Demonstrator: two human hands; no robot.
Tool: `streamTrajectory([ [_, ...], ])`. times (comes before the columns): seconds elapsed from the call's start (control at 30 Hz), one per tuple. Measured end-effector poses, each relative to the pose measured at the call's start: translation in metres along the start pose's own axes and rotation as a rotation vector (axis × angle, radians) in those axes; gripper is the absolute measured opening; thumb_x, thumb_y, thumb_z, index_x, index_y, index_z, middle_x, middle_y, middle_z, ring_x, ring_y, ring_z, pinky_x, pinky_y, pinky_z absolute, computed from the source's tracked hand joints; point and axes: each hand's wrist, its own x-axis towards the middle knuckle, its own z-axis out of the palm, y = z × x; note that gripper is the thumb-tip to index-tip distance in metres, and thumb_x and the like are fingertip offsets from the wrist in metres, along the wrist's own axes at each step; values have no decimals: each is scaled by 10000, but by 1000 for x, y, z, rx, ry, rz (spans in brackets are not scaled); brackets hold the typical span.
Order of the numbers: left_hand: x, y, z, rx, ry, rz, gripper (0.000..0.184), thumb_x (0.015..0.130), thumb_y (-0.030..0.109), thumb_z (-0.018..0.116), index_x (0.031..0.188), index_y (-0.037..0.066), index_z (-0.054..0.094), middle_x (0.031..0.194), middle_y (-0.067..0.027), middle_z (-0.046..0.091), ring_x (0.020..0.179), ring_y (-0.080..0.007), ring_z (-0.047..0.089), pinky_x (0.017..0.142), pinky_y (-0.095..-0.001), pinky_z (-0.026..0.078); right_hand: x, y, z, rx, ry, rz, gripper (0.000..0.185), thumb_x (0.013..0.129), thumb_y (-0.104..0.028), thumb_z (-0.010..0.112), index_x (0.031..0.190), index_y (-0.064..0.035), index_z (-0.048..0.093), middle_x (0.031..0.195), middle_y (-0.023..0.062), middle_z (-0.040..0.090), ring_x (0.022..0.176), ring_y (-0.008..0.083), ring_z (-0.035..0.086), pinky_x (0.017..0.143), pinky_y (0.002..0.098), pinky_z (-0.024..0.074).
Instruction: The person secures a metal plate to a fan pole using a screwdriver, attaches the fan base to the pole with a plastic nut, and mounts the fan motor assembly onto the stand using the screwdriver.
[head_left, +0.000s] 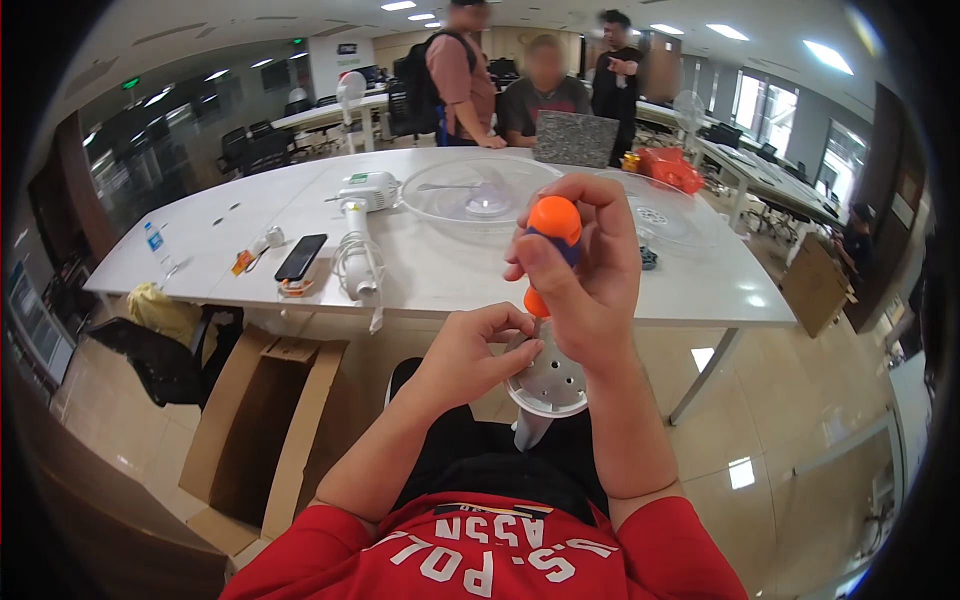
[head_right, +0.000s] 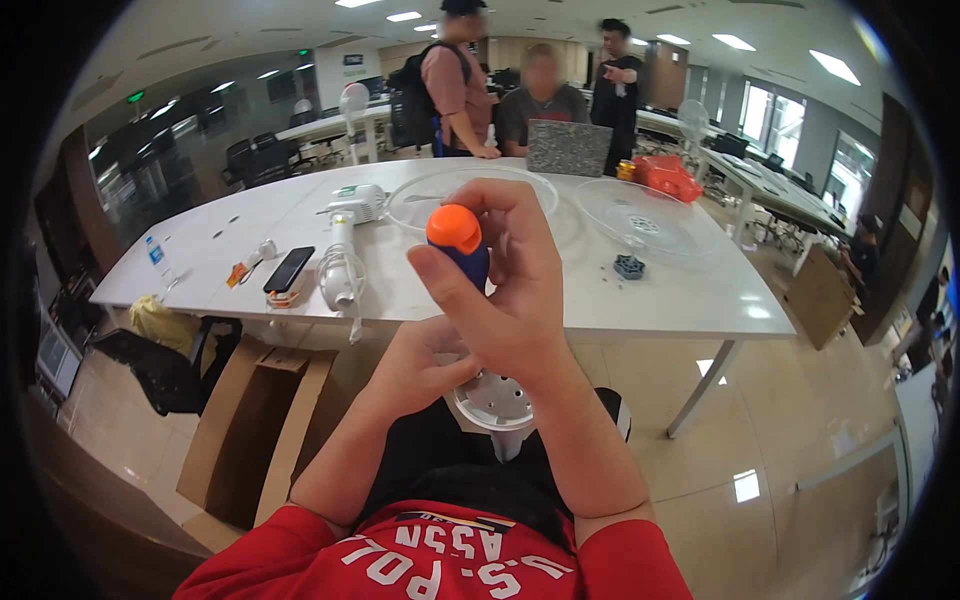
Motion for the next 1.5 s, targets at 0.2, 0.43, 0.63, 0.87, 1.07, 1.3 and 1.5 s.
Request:
streamTrajectory([
  [0.2, 12, 4, 11, -53, -116, 4, 200, 949, 139, 786, 1049, -26, 731, 910, -63, 779, 904, -139, 755, 805, -315, 591, -4, -20, -15, -6, -19, 97, 352, 1027, -115, 685, 1311, -43, 491, 1023, 152, 669, 710, 107, 618, 650, 245, 525],
  [0.43, 19, -3, 18, -71, -139, 102, 200, 958, 149, 776, 1045, -26, 734, 916, -70, 782, 888, -136, 754, 791, -308, 589, 2, -33, -21, 39, 32, 307, 392, 1038, -113, 649, 1372, -17, 465, 1054, 132, 643, 714, 106, 625, 651, 257, 534],
  [0.63, 17, 0, 10, -47, -161, -18, 201, 960, 156, 777, 1057, -17, 743, 918, -75, 782, 927, -152, 760, 773, -311, 582, 0, -28, -6, -203, 63, 98, 390, 1046, -128, 650, 1410, -38, 540, 978, 50, 628, 745, 56, 569, 644, 225, 496],
  [0.87, 16, 0, 10, -94, -144, -22, 199, 966, 144, 773, 1055, -31, 741, 896, -70, 775, 892, -138, 758, 746, -299, 575, 5, -32, -19, 55, -73, 315, 415, 1069, -163, 592, 1440, -6, 487, 1074, 92, 617, 733, 85, 604, 666, 239, 531],
  [1.07, 16, 4, 13, -113, -167, -34, 184, 971, 137, 769, 1051, -26, 744, 872, -66, 770, 842, -115, 738, 730, -295, 572, -1, -27, -4, -109, -19, 67, 360, 1048, -103, 624, 1367, -23, 477, 1027, 138, 669, 687, 86, 612, 625, 246, 527],
  [1.3, 18, 3, 16, -140, -172, -32, 187, 975, 134, 765, 1056, -33, 743, 864, -67, 765, 833, -104, 727, 732, -289, 576, -1, -34, -21, 97, -79, 264, 441, 1008, -38, 698, 1384, -33, 468, 1025, 150, 697, 645, 74, 598, 580, 243, 512],
  [1.5, 17, 1, 19, -102, -146, 35, 189, 982, 134, 763, 1057, -38, 740, 855, -57, 754, 813, -104, 720, 712, -280, 569, 3, -15, -22, -300, -93, -52, 375, 1073, -189, 640, 1375, -31, 485, 1015, 113, 672, 641, 74, 587, 582, 231, 492],
])
